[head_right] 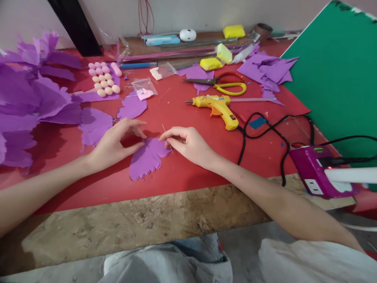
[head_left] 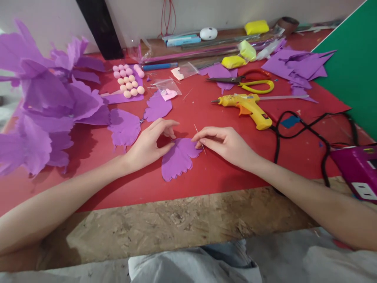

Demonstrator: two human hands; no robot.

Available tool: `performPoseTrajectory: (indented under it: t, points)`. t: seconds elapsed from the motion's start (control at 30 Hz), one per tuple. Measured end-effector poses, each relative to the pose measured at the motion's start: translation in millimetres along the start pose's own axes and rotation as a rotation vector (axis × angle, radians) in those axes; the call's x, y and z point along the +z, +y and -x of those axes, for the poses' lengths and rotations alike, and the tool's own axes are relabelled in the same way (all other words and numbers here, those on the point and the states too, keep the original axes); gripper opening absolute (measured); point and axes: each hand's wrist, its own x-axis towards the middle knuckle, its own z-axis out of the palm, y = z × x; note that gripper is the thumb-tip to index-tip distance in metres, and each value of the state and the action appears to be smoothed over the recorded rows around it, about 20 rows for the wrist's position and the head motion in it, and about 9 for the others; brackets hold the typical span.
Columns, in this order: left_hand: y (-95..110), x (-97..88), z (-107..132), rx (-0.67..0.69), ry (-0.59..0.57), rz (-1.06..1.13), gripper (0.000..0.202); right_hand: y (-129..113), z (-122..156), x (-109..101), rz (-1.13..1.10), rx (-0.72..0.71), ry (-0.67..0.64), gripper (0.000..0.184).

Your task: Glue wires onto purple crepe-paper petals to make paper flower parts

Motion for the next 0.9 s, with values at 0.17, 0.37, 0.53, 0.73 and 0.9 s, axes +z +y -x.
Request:
performPoseTrajectory:
  t: [0.17, 0.37, 0.53, 0.73, 0.9]
  points:
    - [0, 0.6, 0, -0.064, 0.002, 0.018, 0.035, -1, 2, 3, -0.001, 0.007, -0.029, 0.015]
    - [0, 2.0, 2, -0.107, 0.019, 0.121, 0.034, -4, 8, 5, -0.071, 0.077, -0.066, 0.013]
    - [0, 3.0, 2, -0.107, 0.046, 0.096, 0.036, -7, 11, 6, -0.117, 0.159, -0.073, 0.014]
    - [-2, 0.8, 2, -0.022, 0.052, 0.042, 0.042, -7, 12, 7, -0.119, 0.152, -0.069, 0.012]
    - [-3, -10.9, -1, 0.055, -0.003, -0.090, 0.045, -8, 11, 8, -0.115, 0.162, -0.072, 0.011]
